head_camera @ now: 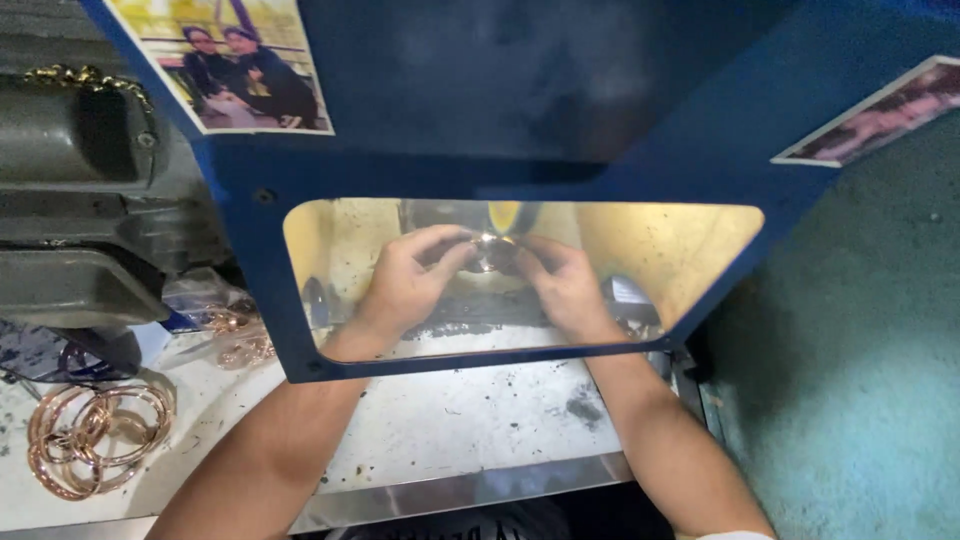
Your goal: Polishing small jewelry items using a bench-mounted polishing wheel inside a protective enclosure.
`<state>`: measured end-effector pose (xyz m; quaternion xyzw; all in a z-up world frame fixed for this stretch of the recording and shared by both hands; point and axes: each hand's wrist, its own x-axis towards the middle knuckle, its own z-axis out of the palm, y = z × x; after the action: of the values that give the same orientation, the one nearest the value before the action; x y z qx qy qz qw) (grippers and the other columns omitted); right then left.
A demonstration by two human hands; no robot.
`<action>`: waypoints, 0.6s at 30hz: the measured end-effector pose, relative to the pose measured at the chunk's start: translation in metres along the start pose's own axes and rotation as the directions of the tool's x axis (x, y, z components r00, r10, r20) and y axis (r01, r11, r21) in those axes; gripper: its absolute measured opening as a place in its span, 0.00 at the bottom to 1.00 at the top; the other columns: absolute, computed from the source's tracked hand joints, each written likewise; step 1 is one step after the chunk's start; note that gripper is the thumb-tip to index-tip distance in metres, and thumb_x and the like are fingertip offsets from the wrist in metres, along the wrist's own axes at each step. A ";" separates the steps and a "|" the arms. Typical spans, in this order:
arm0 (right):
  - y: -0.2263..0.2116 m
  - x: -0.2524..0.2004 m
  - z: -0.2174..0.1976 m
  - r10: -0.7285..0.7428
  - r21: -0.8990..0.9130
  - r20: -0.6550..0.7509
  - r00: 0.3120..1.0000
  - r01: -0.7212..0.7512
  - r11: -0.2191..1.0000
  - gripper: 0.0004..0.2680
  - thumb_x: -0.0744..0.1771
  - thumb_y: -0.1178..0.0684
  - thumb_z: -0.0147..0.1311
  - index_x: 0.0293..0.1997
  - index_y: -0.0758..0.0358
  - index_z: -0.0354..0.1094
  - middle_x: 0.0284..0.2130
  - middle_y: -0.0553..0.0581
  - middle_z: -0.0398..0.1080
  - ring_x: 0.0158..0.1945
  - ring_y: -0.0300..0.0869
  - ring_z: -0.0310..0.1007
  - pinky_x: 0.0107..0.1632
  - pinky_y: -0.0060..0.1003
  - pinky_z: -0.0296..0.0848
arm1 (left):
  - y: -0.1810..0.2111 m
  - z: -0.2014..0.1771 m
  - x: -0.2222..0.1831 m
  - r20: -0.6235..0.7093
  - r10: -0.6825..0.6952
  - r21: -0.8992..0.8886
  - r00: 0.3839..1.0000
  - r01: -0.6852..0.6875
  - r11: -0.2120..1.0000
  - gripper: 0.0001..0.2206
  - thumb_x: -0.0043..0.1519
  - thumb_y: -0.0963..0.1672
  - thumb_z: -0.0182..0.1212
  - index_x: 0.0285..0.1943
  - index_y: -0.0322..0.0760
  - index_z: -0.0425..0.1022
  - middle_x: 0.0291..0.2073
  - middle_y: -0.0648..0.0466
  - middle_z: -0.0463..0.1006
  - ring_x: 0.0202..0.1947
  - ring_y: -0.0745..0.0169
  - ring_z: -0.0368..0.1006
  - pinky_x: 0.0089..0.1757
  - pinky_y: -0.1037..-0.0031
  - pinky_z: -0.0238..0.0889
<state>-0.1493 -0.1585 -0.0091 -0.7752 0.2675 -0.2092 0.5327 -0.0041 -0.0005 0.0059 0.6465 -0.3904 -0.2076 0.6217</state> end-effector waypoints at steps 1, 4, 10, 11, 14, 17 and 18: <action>-0.015 -0.004 0.002 -0.006 0.004 -0.011 1.000 0.006 1.000 0.08 0.68 0.55 0.57 0.49 0.65 0.78 0.43 0.63 0.78 0.51 0.45 0.75 0.55 0.48 0.73 | 0.003 0.003 -0.002 0.008 0.010 0.004 1.000 -0.010 1.000 0.09 0.65 0.44 0.65 0.52 0.39 0.81 0.41 0.51 0.84 0.46 0.58 0.82 0.48 0.67 0.75; -0.053 -0.010 0.008 0.085 0.008 -0.024 0.996 -0.085 0.996 0.09 0.69 0.53 0.56 0.50 0.64 0.77 0.44 0.64 0.79 0.52 0.46 0.77 0.57 0.48 0.73 | 0.013 0.006 -0.001 -0.047 0.003 -0.002 0.999 -0.003 1.000 0.08 0.66 0.43 0.64 0.51 0.37 0.82 0.36 0.49 0.85 0.41 0.58 0.82 0.44 0.66 0.76; -0.059 -0.007 0.017 0.248 -0.006 -0.028 0.968 -0.248 0.969 0.12 0.70 0.49 0.52 0.57 0.61 0.75 0.51 0.62 0.77 0.60 0.51 0.74 0.62 0.49 0.69 | 0.014 0.005 0.004 -0.070 0.070 -0.028 0.995 -0.072 0.997 0.07 0.67 0.42 0.62 0.48 0.33 0.82 0.30 0.48 0.84 0.34 0.60 0.82 0.38 0.70 0.77; -0.062 -0.007 0.019 0.259 -0.004 -0.020 0.966 -0.259 0.966 0.12 0.71 0.50 0.50 0.57 0.63 0.74 0.49 0.63 0.78 0.57 0.51 0.76 0.61 0.49 0.71 | 0.012 0.005 0.004 -0.083 0.082 -0.021 0.993 -0.084 0.996 0.07 0.66 0.42 0.62 0.47 0.34 0.82 0.29 0.48 0.84 0.34 0.60 0.83 0.37 0.69 0.77; -0.061 -0.008 0.020 0.259 0.018 -0.010 0.966 -0.259 0.966 0.12 0.71 0.53 0.49 0.57 0.67 0.73 0.46 0.67 0.78 0.54 0.53 0.79 0.59 0.51 0.74 | 0.007 0.004 0.001 -0.097 0.105 -0.014 0.990 -0.107 0.994 0.06 0.66 0.42 0.62 0.47 0.35 0.82 0.31 0.47 0.85 0.36 0.57 0.83 0.37 0.68 0.78; -0.063 -0.008 0.018 0.231 0.048 -0.004 0.973 -0.231 0.972 0.12 0.71 0.54 0.48 0.57 0.71 0.72 0.44 0.71 0.78 0.53 0.57 0.78 0.57 0.54 0.75 | 0.005 0.003 0.006 -0.081 0.146 -0.010 0.986 -0.147 0.989 0.07 0.66 0.42 0.62 0.47 0.33 0.82 0.32 0.45 0.85 0.37 0.54 0.83 0.38 0.66 0.78; -0.065 -0.008 0.016 0.219 0.055 0.008 0.976 -0.219 0.974 0.12 0.71 0.55 0.48 0.57 0.72 0.71 0.44 0.72 0.78 0.53 0.58 0.78 0.57 0.55 0.75 | 0.004 0.003 0.008 -0.068 0.171 -0.005 0.983 -0.172 0.985 0.07 0.66 0.42 0.62 0.47 0.32 0.82 0.32 0.45 0.84 0.37 0.52 0.83 0.38 0.65 0.78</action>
<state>-0.1328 -0.1234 0.0459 -0.7262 0.3448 -0.1561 0.5739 -0.0022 -0.0082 0.0112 0.6136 -0.4224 -0.1337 0.6536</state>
